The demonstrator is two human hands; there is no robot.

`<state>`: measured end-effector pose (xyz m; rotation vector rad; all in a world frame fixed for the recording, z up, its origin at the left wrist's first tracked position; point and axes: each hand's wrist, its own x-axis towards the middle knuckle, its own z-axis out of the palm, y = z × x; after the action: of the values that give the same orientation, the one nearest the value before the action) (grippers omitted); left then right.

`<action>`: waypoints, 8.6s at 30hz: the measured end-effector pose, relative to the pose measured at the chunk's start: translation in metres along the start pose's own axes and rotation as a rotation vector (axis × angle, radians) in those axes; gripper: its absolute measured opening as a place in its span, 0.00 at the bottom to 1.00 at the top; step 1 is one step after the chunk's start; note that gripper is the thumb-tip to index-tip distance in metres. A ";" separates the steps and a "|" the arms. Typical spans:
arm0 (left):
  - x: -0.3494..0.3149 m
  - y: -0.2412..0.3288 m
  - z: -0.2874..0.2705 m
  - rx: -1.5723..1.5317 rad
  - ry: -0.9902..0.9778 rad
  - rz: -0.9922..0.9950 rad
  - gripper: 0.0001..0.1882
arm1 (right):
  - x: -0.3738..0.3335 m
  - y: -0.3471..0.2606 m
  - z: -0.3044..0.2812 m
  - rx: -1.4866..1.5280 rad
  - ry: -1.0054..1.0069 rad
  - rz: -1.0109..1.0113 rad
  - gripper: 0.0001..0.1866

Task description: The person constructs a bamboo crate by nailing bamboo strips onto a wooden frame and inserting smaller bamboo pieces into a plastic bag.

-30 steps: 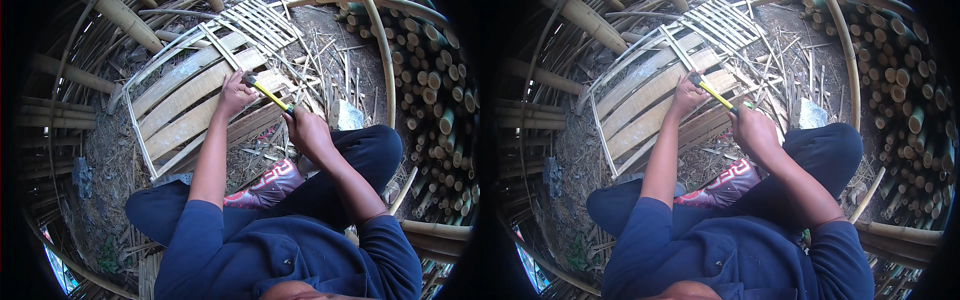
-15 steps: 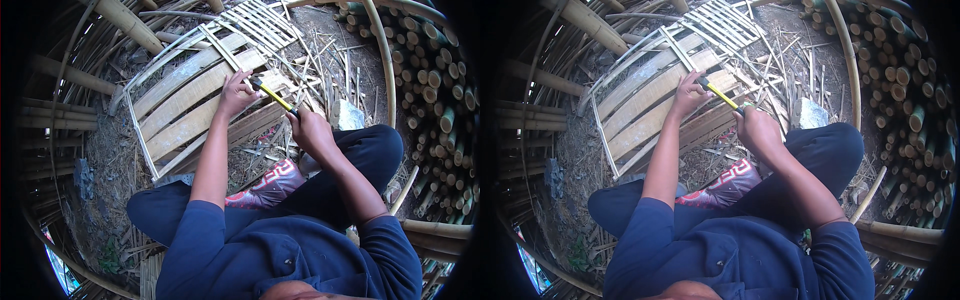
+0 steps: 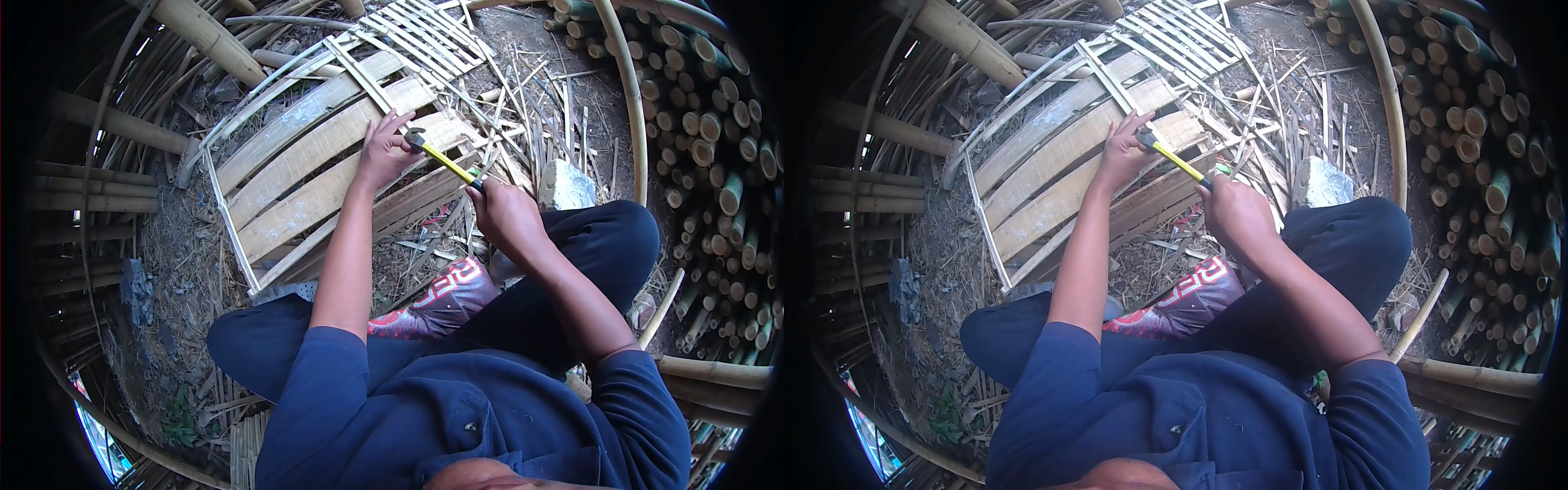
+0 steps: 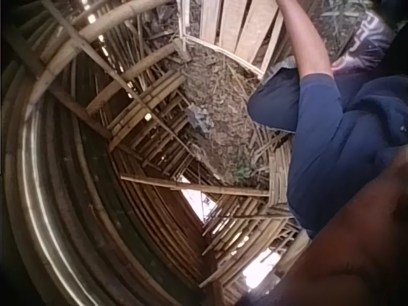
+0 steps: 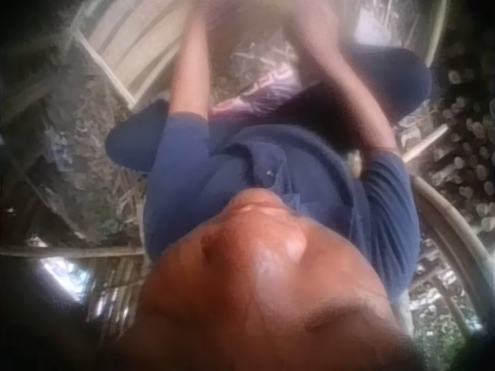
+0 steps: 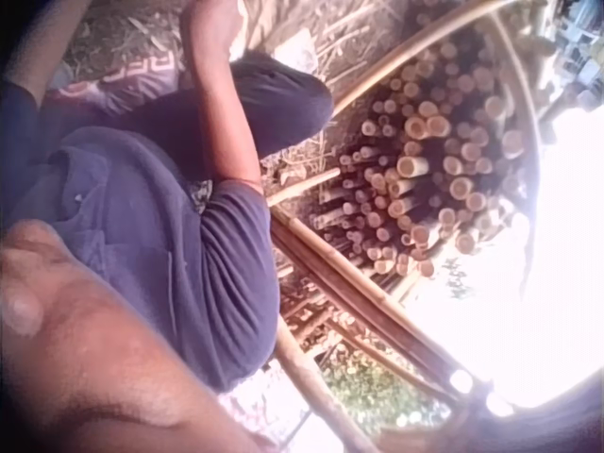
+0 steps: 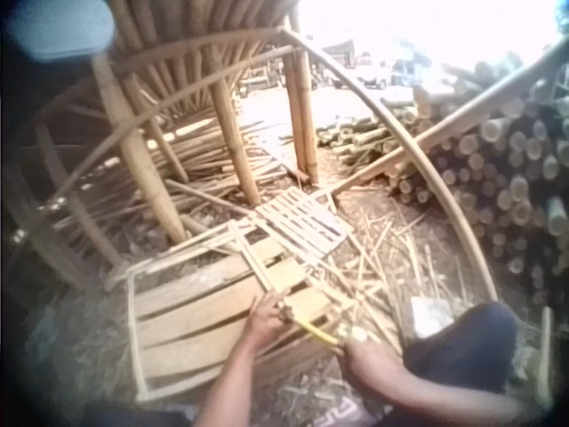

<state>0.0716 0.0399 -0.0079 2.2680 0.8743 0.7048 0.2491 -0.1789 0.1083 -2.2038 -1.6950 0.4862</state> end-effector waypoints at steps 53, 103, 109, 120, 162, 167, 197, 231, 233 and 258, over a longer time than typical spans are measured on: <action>0.000 0.007 0.000 -0.035 0.013 -0.013 0.14 | 0.001 -0.004 -0.002 -0.051 0.036 0.008 0.19; -0.001 0.005 0.001 -0.072 0.002 -0.020 0.11 | -0.002 -0.008 -0.009 0.035 0.007 0.042 0.18; 0.001 0.003 0.003 -0.055 0.001 -0.016 0.12 | 0.001 -0.011 -0.009 0.046 -0.020 0.054 0.19; 0.002 0.000 -0.004 -0.075 0.008 0.043 0.09 | 0.043 0.001 0.004 0.309 0.147 0.201 0.26; -0.259 -0.163 -0.230 0.450 0.573 -1.372 0.24 | 0.114 -0.010 0.089 0.686 0.080 0.476 0.18; -0.262 -0.174 -0.216 0.445 0.546 -1.275 0.18 | 0.124 -0.009 0.089 0.654 0.090 0.487 0.18; -0.144 -0.080 -0.183 0.369 0.625 -1.030 0.28 | 0.178 -0.043 0.081 0.501 0.198 0.522 0.20; 0.014 -0.007 -0.016 0.366 -0.183 -0.116 0.37 | 0.190 -0.008 0.104 0.805 0.142 0.546 0.16; 0.014 -0.008 -0.017 0.324 -0.177 -0.085 0.36 | 0.190 -0.009 0.104 0.743 0.152 0.532 0.15; 0.013 -0.031 -0.004 0.193 0.014 -0.063 0.23 | 0.100 -0.024 -0.075 0.152 -0.183 0.133 0.28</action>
<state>0.0652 0.0693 -0.0235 2.3945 1.0556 0.6329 0.2867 -0.0791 0.1782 -2.2281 -1.5448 0.8457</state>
